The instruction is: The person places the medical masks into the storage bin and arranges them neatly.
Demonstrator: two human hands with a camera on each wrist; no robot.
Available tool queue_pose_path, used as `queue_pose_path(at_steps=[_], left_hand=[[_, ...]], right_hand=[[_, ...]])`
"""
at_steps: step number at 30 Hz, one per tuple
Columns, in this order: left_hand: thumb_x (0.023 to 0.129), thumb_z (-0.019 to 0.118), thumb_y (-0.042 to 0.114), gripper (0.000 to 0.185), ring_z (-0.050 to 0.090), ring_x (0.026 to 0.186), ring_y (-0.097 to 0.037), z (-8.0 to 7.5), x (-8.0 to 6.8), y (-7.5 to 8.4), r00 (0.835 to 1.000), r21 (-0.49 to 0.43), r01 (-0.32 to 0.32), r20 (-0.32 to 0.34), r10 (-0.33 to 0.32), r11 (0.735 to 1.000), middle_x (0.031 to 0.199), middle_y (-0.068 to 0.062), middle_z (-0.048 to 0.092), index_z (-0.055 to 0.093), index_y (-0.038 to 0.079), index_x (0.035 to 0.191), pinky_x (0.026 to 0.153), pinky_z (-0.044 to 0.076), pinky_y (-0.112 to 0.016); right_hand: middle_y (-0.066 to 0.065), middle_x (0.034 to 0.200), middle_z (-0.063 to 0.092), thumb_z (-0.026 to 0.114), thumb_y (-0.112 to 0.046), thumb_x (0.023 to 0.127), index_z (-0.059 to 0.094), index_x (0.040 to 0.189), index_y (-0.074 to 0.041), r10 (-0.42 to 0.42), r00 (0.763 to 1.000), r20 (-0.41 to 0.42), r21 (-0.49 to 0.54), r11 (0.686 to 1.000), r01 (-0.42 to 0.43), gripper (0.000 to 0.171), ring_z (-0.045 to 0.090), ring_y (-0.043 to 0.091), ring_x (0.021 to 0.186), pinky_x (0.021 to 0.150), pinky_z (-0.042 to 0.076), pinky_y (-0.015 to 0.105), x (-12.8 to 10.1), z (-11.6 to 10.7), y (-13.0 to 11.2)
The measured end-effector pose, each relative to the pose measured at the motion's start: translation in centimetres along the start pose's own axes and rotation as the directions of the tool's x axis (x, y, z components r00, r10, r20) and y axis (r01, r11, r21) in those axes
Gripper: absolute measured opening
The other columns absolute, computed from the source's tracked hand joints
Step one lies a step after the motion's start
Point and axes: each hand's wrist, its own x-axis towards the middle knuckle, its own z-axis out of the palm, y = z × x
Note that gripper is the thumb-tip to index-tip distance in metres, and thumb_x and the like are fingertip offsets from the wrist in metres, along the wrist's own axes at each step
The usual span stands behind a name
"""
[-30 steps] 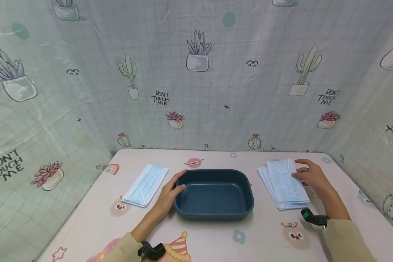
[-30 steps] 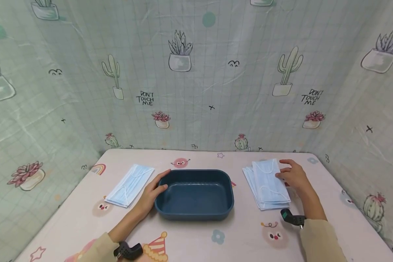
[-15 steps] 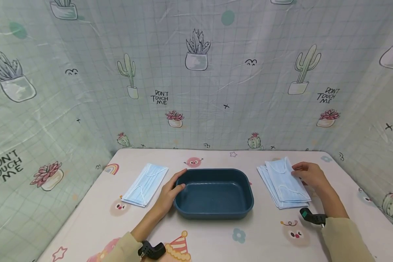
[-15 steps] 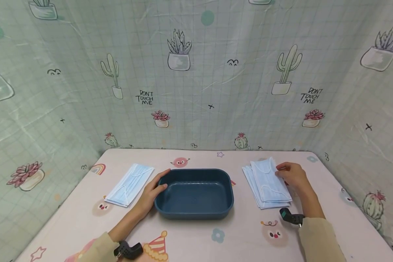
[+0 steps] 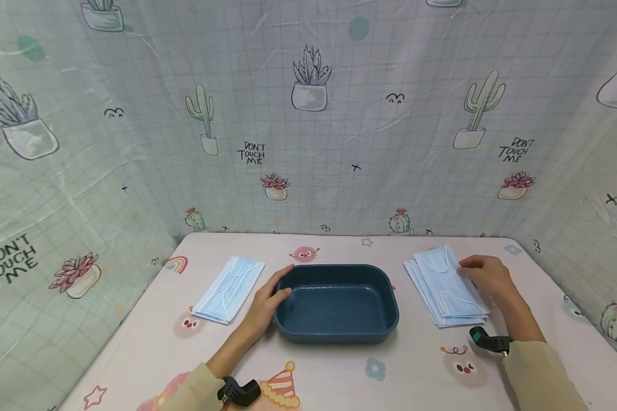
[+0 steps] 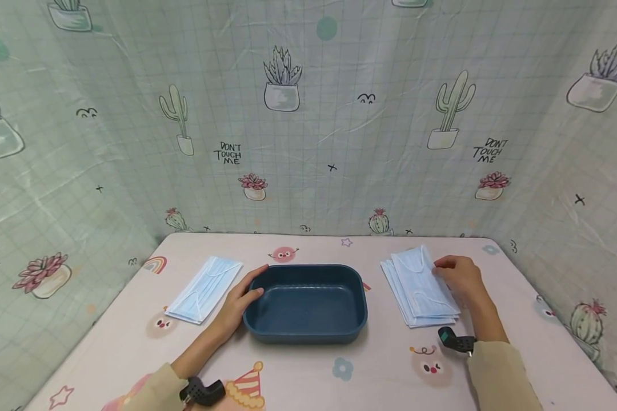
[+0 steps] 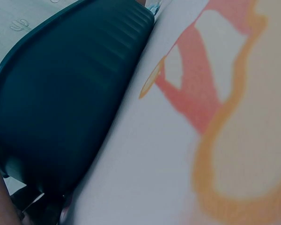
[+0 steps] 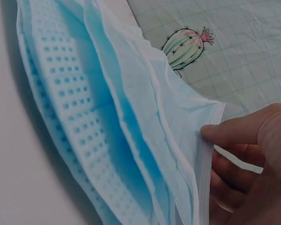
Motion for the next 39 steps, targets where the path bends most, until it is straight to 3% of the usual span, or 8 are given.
queue_pose_path(at_steps=[5, 10, 13, 17, 23, 29, 31, 39], left_hand=[[0.104, 0.051, 0.023, 0.053, 0.033, 0.156, -0.032, 0.0, 0.0, 0.0, 1.0, -0.016, 0.006, 0.002, -0.006, 1.0, 0.166, -0.004, 0.041, 0.045, 0.025, 0.157, 0.128, 0.023, -0.061], [0.103, 0.052, 0.023, 0.054, 0.033, 0.156, -0.032, 0.0, 0.0, 0.2, 1.0, -0.03, 0.009, 0.003, -0.009, 1.0, 0.166, -0.004, 0.041, 0.045, 0.025, 0.156, 0.128, 0.022, -0.061], [0.103, 0.051, 0.023, 0.054, 0.034, 0.156, -0.032, 0.0, -0.1, 0.2, 1.0, -0.026, 0.014, 0.001, -0.014, 1.0, 0.166, -0.004, 0.041, 0.045, 0.025, 0.157, 0.127, 0.023, -0.061], [0.103, 0.051, 0.022, 0.054, 0.034, 0.156, -0.032, 0.1, -0.2, 0.1, 1.0, -0.017, 0.02, 0.0, -0.02, 1.0, 0.166, -0.003, 0.041, 0.044, 0.025, 0.157, 0.127, 0.024, -0.061], [0.106, 0.048, 0.025, 0.05, 0.033, 0.156, -0.03, 0.1, -0.2, 0.3, 1.0, -0.01, 0.025, -0.01, -0.025, 1.0, 0.165, -0.002, 0.042, 0.045, 0.027, 0.156, 0.129, 0.021, -0.06], [0.109, 0.043, 0.026, 0.045, 0.034, 0.156, -0.027, 0.2, -0.1, 0.2, 0.999, -0.015, 0.01, -0.032, -0.01, 1.0, 0.162, -0.002, 0.046, 0.049, 0.023, 0.154, 0.13, 0.019, -0.058], [0.11, 0.042, 0.026, 0.044, 0.034, 0.156, -0.026, 0.2, 0.0, 0.2, 0.999, -0.013, 0.007, -0.038, -0.007, 1.0, 0.162, -0.002, 0.047, 0.05, 0.022, 0.154, 0.13, 0.019, -0.057], [0.112, 0.037, 0.027, 0.043, 0.034, 0.157, -0.023, 0.2, 0.2, 0.1, 0.999, -0.024, 0.014, -0.049, -0.015, 1.0, 0.161, -0.001, 0.048, 0.051, 0.02, 0.153, 0.131, 0.018, -0.054]], right_hand=[[0.037, 0.133, 0.055, 0.059, -0.013, 0.1, 0.046, 0.141, 0.007, -0.016, 1.0, 0.025, 0.005, 1.0, 0.016, 0.048, 0.058, 0.045, 0.112, 0.089, 0.058, 0.047, 0.6, -0.1, 0.3], [0.034, 0.131, 0.058, 0.058, -0.01, 0.101, 0.058, 0.131, 0.006, -0.102, 0.994, 0.046, 0.021, 0.995, 0.101, 0.034, 0.057, 0.039, 0.109, 0.08, 0.052, 0.027, 0.8, -0.2, 0.7], [0.035, 0.14, 0.055, 0.055, -0.011, 0.103, 0.063, 0.13, 0.006, -0.126, 0.989, 0.075, 0.039, 0.992, 0.124, 0.033, 0.055, 0.042, 0.116, 0.089, 0.057, 0.037, 0.7, -0.4, 0.8], [0.035, 0.151, 0.046, 0.058, -0.016, 0.103, 0.06, 0.138, 0.004, -0.121, 0.986, 0.111, 0.064, 0.991, 0.114, 0.041, 0.05, 0.048, 0.128, 0.099, 0.054, 0.052, 0.6, -0.5, 0.5], [0.033, 0.155, 0.043, 0.065, -0.025, 0.101, 0.055, 0.145, 0.002, -0.159, 0.98, 0.121, 0.094, 0.984, 0.149, 0.052, 0.052, 0.045, 0.128, 0.084, 0.053, 0.028, 0.2, -1.0, -0.4], [0.033, 0.154, 0.046, 0.064, -0.027, 0.102, 0.054, 0.146, 0.002, -0.227, 0.97, 0.085, 0.094, 0.971, 0.219, 0.053, 0.054, 0.044, 0.126, 0.079, 0.053, 0.022, -0.6, -1.8, -2.0], [0.032, 0.153, 0.047, 0.064, -0.027, 0.103, 0.054, 0.146, 0.001, -0.239, 0.968, 0.074, 0.092, 0.968, 0.232, 0.052, 0.056, 0.04, 0.123, 0.078, 0.053, 0.021, -0.9, -2.1, -2.7], [0.03, 0.144, 0.055, 0.065, -0.033, 0.102, 0.056, 0.145, -0.001, -0.295, 0.955, 0.017, 0.078, 0.953, 0.293, 0.055, 0.056, 0.003, 0.095, 0.075, 0.054, 0.02, -2.2, -3.1, -5.1]])
